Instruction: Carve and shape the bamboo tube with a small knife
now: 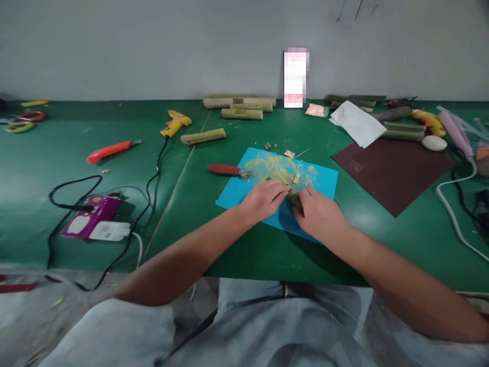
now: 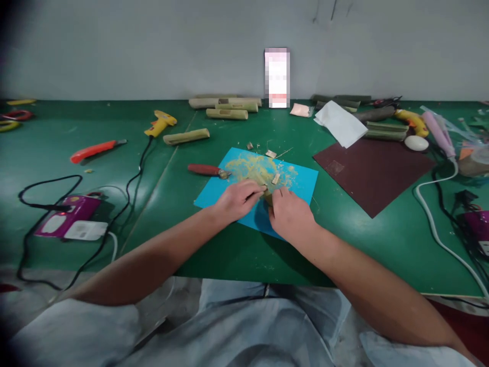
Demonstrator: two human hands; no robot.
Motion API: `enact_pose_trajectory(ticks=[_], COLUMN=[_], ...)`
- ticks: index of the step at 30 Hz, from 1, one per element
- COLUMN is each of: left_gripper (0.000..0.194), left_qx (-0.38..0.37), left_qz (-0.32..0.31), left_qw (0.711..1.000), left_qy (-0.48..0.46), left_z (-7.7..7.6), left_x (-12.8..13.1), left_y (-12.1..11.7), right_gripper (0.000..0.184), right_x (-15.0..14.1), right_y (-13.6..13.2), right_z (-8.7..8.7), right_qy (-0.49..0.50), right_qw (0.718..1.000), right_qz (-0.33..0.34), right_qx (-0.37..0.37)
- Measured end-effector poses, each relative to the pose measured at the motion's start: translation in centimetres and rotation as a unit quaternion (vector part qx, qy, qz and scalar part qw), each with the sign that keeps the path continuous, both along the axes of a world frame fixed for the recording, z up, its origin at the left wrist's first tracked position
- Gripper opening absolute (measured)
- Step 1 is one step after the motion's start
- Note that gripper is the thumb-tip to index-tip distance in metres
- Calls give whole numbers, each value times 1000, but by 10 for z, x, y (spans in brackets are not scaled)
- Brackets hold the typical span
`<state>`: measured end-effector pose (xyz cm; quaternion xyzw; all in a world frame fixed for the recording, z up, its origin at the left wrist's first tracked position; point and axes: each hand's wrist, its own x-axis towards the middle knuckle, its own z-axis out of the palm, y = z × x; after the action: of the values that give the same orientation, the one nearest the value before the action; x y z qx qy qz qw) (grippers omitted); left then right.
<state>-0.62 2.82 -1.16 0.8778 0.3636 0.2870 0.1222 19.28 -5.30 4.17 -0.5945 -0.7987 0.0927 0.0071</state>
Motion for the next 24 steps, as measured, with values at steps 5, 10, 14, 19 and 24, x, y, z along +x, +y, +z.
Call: enact_pose_trajectory(ticks=[5,10,14,19,24], left_gripper=[26,26,29,31,30], left_qx=[28,26,1,15,14], left_qz=[27,21,-4,25,18], left_qw=[999,999,1000,999,1000], left_qy=[0,5,30,14,15], left_z=[1,4,4,6,5], left_x=[-2,-1,1,1,1], left_y=[0,-3,-5,-8,-9], right_gripper=[21,20,19,20,21], right_x=[0,1,1,1,1], right_y=[0,0,0,0,1], right_z=[0,-4,-5,-2,1], right_qy=[3,4,5,12,20], right_qw=[1000,1000,1000,1000,1000], right_qz=[-2,5,4,-7,-12], right_qx=[4,16,7,-5,-21])
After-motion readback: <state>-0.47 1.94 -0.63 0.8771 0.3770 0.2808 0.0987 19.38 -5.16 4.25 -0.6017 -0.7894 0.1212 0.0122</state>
